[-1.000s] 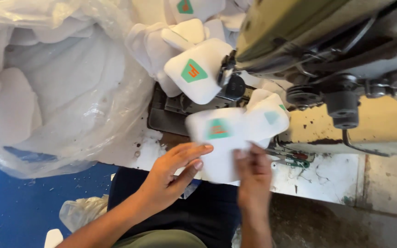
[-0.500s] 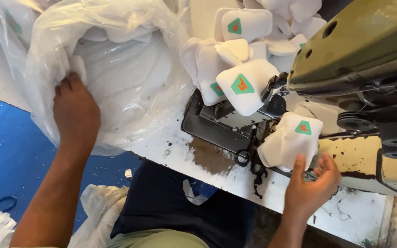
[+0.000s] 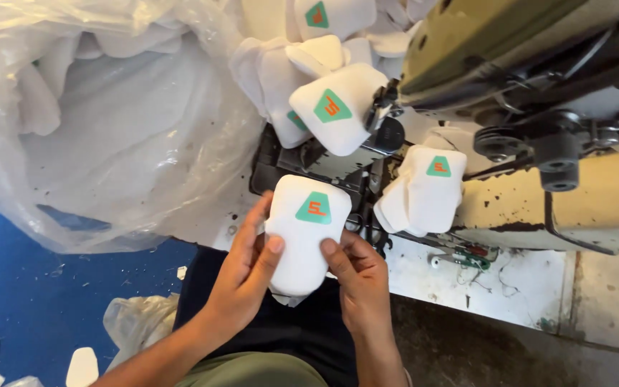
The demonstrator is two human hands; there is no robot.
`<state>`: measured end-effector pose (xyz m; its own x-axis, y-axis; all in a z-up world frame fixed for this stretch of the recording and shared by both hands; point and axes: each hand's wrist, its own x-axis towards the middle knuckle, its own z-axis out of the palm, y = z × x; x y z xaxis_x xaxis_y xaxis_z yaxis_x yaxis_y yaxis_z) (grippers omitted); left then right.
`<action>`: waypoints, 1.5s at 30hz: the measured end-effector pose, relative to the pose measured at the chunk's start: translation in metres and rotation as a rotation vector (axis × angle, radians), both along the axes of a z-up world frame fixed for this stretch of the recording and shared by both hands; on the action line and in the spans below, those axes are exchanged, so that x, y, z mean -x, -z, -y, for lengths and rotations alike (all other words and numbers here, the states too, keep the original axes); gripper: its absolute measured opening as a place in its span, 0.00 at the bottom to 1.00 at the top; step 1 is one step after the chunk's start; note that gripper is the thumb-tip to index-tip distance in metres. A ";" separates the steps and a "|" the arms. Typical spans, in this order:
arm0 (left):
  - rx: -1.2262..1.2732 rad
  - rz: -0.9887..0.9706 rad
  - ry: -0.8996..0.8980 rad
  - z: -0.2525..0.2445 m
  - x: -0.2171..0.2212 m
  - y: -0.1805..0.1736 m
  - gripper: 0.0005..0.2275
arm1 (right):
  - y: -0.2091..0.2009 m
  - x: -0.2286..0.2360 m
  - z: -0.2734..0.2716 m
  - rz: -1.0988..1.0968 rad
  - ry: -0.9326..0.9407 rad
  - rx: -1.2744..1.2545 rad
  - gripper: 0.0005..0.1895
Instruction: Processing or stitching white shoe tongue components using an industrial sewing machine.
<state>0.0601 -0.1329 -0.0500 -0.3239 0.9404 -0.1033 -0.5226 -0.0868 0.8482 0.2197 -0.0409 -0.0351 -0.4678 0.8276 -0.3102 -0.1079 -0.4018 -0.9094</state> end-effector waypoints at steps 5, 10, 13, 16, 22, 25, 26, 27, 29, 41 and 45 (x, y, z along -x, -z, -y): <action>-0.138 -0.535 0.248 -0.017 0.016 -0.022 0.21 | 0.003 -0.027 -0.014 0.103 -0.030 -0.052 0.19; -0.223 -0.722 0.260 -0.051 0.005 -0.040 0.28 | -0.031 -0.020 -0.048 0.246 -0.058 -0.137 0.20; -0.123 -0.786 -0.025 -0.065 -0.019 -0.034 0.29 | -0.047 0.002 -0.076 0.290 -0.005 -0.198 0.18; 0.003 -0.593 -0.084 -0.093 -0.016 -0.053 0.31 | -0.031 0.021 -0.104 0.165 0.130 -0.290 0.15; -0.096 -0.444 0.134 -0.121 0.031 -0.056 0.34 | -0.025 -0.016 -0.117 0.752 0.296 -0.822 0.15; 0.037 -0.411 0.343 -0.128 0.055 -0.064 0.35 | -0.015 -0.144 -0.147 0.894 0.809 -1.670 0.33; 0.034 -0.410 0.348 -0.131 0.059 -0.065 0.35 | -0.011 -0.172 -0.154 0.900 0.812 -1.671 0.33; 0.059 -0.359 0.382 -0.134 0.063 -0.067 0.35 | -0.007 -0.201 -0.160 0.887 0.881 -1.592 0.22; 0.077 -0.300 0.419 -0.136 0.065 -0.068 0.34 | -0.006 -0.225 -0.163 0.880 0.945 -1.523 0.13; -0.050 -0.280 0.526 -0.154 0.094 -0.063 0.34 | -0.019 -0.064 -0.123 0.566 1.058 -1.076 0.15; -0.032 -0.259 0.615 -0.173 0.108 -0.066 0.35 | -0.023 0.034 -0.094 0.047 0.279 -0.224 0.10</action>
